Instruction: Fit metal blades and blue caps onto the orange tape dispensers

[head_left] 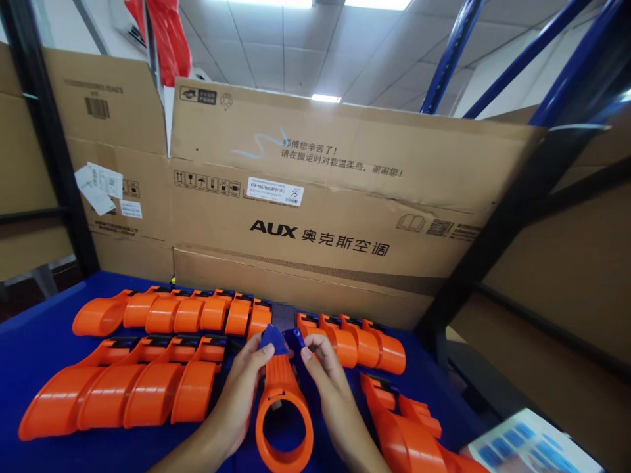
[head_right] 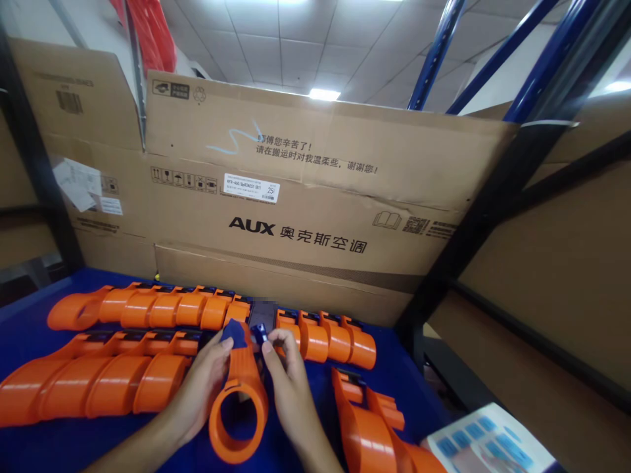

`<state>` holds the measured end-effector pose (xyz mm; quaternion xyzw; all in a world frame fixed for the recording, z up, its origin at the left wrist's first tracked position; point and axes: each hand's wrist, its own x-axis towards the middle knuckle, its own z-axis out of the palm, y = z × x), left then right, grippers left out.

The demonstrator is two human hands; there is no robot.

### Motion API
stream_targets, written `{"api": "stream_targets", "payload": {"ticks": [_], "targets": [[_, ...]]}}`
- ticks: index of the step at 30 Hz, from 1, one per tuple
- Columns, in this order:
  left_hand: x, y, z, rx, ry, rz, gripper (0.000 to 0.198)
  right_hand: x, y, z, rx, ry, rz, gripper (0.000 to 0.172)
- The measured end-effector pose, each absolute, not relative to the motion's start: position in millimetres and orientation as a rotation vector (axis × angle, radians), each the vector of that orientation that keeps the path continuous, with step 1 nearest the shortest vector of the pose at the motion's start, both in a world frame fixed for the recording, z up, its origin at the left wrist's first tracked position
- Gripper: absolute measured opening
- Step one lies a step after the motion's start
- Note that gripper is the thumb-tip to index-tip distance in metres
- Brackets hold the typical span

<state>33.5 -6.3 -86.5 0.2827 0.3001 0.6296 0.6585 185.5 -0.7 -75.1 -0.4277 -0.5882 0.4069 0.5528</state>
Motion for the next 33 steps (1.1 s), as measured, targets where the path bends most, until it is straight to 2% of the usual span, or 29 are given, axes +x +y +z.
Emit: {"api": "stream_targets", "payload": {"ticks": [4,14,23,26,33], "targets": [[34.0,-7.8,-78.4,0.74,0.622,1.473,0.038,197.1,0.8,-69.5,-0.983,-1.436,0.918,0.04],[32.3,-10.0,-77.0,0.786,0.626,1.48,0.035,203.1,-6.2,-59.3,-1.017,-1.626,0.833,0.036],[27.1,-5.4,-89.4,0.748,0.573,1.516,0.048,202.1,-8.0,-68.0,-0.935,-1.714,0.907,0.046],[25.1,-3.6,-94.1,0.737,0.559,1.517,0.047,202.9,-10.1,-71.0,-0.989,-1.799,0.744,0.051],[26.1,-2.6,-91.8,0.85,0.62,1.54,0.055,205.9,-8.9,-68.4,-0.951,-2.071,0.05,0.065]]}}
